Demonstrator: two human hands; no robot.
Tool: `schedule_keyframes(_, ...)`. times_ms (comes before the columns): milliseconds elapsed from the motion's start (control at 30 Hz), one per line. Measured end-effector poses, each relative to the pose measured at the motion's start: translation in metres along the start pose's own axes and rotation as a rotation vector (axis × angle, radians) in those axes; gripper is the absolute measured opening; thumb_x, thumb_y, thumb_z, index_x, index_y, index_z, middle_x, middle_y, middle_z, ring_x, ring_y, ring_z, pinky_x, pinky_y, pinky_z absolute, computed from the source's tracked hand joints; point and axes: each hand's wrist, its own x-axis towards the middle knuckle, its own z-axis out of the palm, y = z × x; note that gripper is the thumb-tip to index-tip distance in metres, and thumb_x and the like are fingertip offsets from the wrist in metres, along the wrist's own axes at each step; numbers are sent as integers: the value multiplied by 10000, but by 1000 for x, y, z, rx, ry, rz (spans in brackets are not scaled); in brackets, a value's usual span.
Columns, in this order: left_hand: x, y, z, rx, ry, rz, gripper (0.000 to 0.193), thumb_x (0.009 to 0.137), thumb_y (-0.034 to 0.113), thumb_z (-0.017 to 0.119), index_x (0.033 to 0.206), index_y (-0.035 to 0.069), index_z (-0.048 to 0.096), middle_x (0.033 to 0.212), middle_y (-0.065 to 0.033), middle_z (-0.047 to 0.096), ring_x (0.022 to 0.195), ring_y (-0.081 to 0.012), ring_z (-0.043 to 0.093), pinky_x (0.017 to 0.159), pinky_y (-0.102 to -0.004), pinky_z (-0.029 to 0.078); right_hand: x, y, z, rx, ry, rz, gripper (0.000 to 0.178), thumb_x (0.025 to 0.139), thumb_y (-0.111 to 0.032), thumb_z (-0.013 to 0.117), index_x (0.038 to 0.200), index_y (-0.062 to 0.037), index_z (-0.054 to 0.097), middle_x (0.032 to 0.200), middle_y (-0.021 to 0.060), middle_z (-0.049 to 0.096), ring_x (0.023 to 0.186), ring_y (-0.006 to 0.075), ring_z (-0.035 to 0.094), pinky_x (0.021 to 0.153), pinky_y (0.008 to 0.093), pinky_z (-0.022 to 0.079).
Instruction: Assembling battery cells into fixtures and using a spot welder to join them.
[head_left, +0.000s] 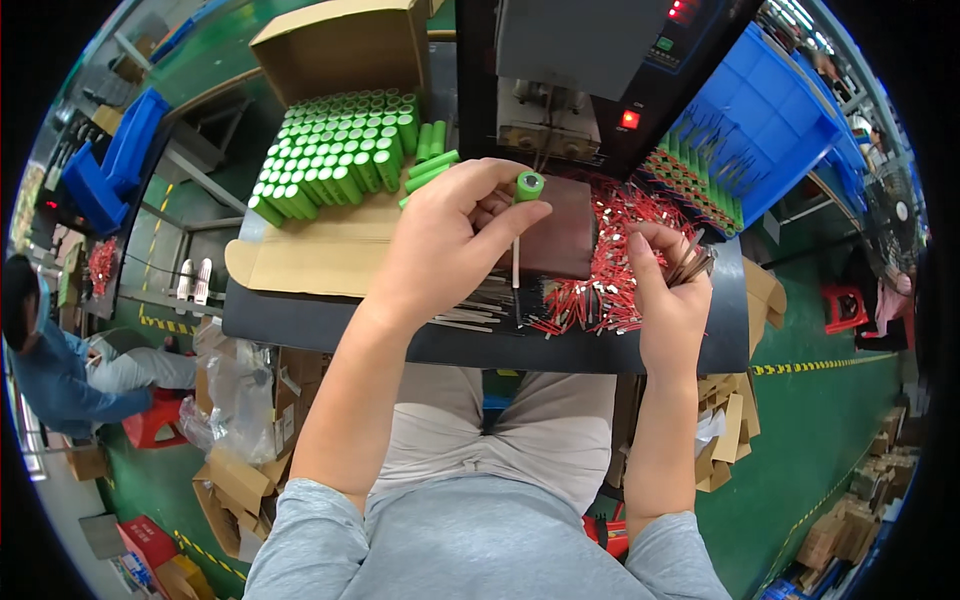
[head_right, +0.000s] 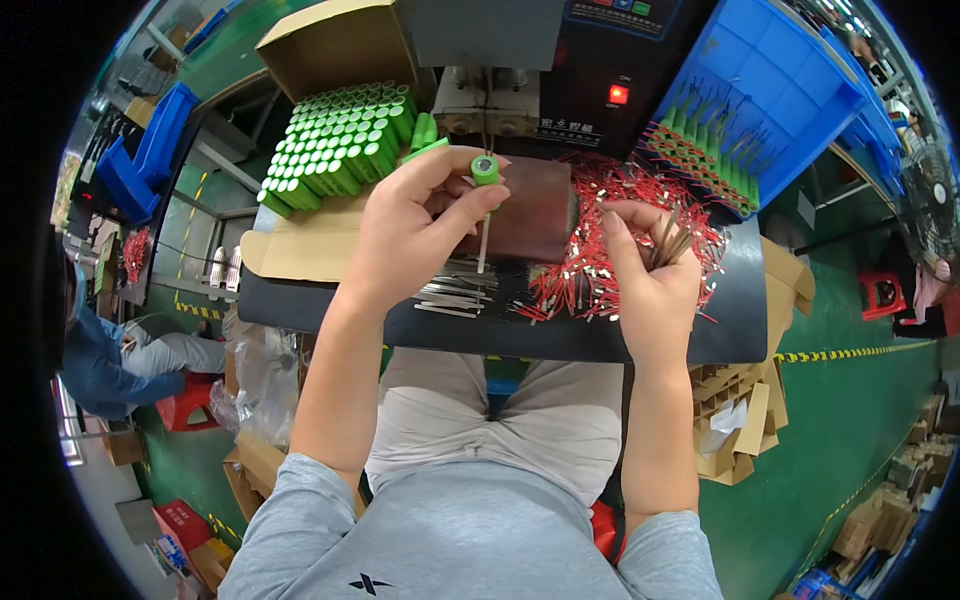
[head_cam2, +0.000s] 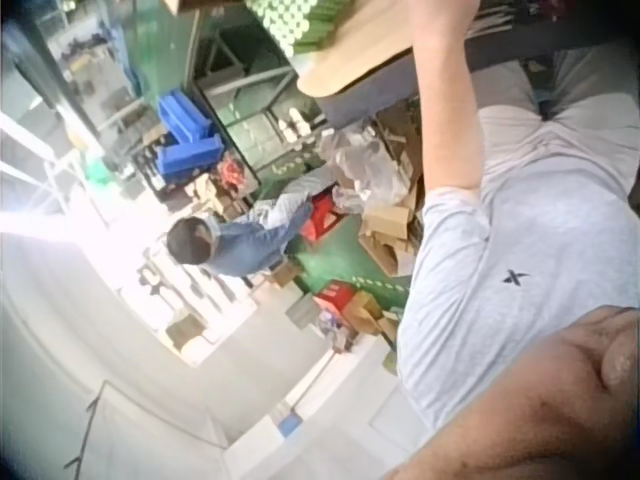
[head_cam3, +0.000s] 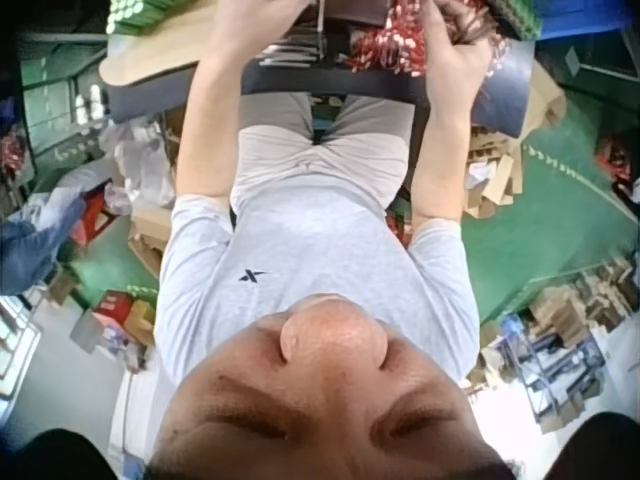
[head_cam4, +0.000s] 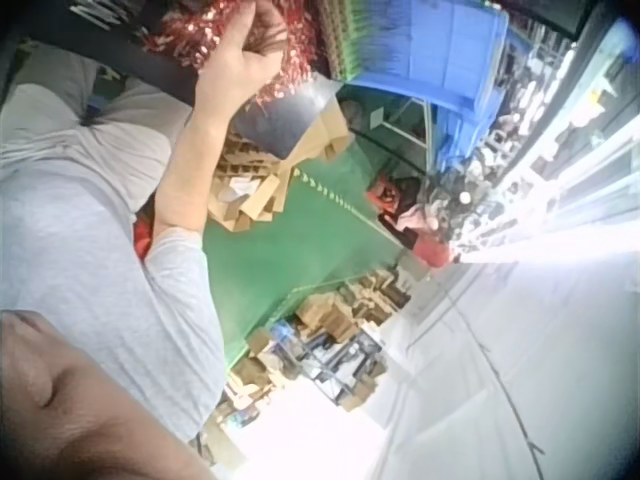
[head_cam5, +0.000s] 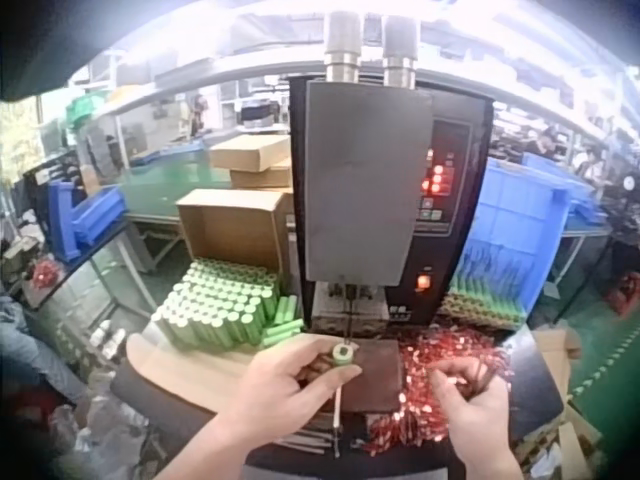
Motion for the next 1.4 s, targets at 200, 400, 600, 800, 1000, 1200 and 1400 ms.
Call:
schedule_keyframes(200,0,-2,-2,70,8,41,262,973,70,755,1222,1,713,966,-20,713,791,-69,674,715,-233,567,15,-22,44,98,-138,-64,117,1000,-63,732,1103,-9,747,849,-62,670,705,-17,519,625,183,405)
schedule_keyframes(400,3,-5,-1,109,22,90,259,965,45,744,1215,-10,704,949,-35,721,801,-87,698,716,-243,573,21,-29,57,-44,-168,-187,157,998,-64,739,1128,22,756,997,29,772,868,57,686,814,218,548)
schedule_keyframes(600,5,-6,2,160,49,111,282,951,60,759,1214,-18,698,887,-44,719,751,-96,698,691,-248,570,28,-26,59,-104,-175,-304,140,977,-72,751,1082,20,753,862,-1,745,744,29,614,689,209,502)
schedule_keyframes(800,5,-7,2,188,63,143,295,951,79,765,1225,-10,701,884,-43,726,736,-101,699,680,-248,562,30,-28,59,-161,-180,-329,131,986,-86,746,1074,10,756,828,14,741,732,37,624,691,213,508)
schedule_keyframes(1000,6,-6,2,209,60,168,301,948,86,770,1227,-6,705,888,-47,733,732,-103,702,678,-249,561,30,-28,59,-129,-183,-340,138,979,-84,754,1072,18,754,841,6,745,740,33,624,692,216,511)
schedule_keyframes(1200,6,-7,0,192,52,150,300,949,86,769,1232,2,712,885,-46,734,728,-102,702,674,-245,559,31,-27,59,-138,-188,-365,140,975,-79,757,1075,19,756,866,9,755,759,39,633,713,220,520)
schedule_keyframes(1400,5,-7,1,197,57,153,304,948,86,770,1237,11,715,873,-42,733,729,-99,702,673,-247,560,31,-27,58,-160,-183,-346,148,971,-78,760,1086,16,761,886,15,762,772,44,636,729,223,524)
